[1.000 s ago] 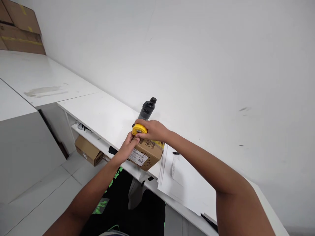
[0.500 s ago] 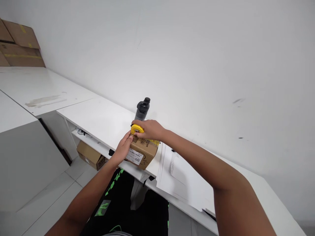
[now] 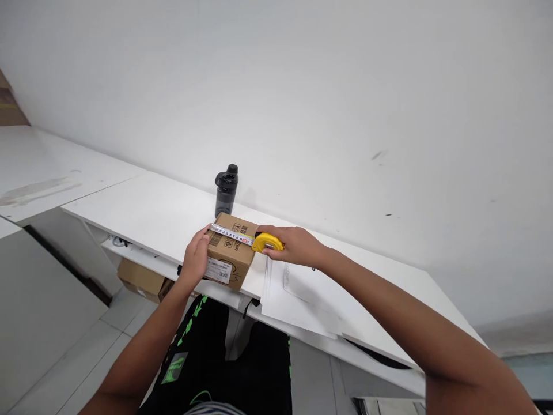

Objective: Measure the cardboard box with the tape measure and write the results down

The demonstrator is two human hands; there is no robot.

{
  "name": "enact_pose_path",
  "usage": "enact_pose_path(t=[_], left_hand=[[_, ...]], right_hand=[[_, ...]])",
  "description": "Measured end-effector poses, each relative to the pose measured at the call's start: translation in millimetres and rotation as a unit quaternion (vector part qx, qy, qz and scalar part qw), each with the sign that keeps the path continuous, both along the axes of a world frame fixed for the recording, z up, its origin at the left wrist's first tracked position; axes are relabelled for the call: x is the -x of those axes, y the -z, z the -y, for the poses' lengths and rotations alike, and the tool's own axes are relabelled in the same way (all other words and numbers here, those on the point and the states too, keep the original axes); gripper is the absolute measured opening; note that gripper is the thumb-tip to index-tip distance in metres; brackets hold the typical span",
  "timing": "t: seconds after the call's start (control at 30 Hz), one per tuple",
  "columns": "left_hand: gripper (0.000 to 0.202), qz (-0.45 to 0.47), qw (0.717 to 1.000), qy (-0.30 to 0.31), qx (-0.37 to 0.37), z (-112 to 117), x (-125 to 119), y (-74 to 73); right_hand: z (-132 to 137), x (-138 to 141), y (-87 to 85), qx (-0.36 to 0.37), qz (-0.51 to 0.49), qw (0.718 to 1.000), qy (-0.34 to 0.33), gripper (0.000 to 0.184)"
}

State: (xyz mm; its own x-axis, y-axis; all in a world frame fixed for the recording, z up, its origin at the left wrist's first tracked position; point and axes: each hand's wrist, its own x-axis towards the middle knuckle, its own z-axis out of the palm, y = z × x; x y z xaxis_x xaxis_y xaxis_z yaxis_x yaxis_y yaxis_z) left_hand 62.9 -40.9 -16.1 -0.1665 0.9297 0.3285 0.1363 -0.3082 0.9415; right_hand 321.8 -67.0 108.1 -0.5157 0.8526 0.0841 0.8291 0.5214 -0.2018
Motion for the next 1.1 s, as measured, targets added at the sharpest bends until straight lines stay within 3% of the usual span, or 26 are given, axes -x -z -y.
enact_pose_path(t=[0.3,0.5,0.93,1.1], left_hand=[[0.045,-0.001,1.000,-0.002,-0.011,-4.3,-1.3,-0.8],[0.044,0.009,1.000,-0.004,-0.005,-2.4,-2.5,-2.9],[0.044,0.008,1.000,0.001,-0.011,-2.1,-2.9,-2.6],[0.048,0.045,0.999,0.009,0.025,2.1,-3.9,-6.8]], right_hand=[[18.7,-23.3,21.2,0.000,-0.027,0.998,0.055,0.054],[11.5,-19.0,18.9,-0.035,0.049,0.996,0.070,0.063],[10.3,-16.6,17.1,-0.037,0.025,0.996,0.083,0.062],[13.8,-9.3,15.1,-0.108,0.136,0.981,0.090,0.062]])
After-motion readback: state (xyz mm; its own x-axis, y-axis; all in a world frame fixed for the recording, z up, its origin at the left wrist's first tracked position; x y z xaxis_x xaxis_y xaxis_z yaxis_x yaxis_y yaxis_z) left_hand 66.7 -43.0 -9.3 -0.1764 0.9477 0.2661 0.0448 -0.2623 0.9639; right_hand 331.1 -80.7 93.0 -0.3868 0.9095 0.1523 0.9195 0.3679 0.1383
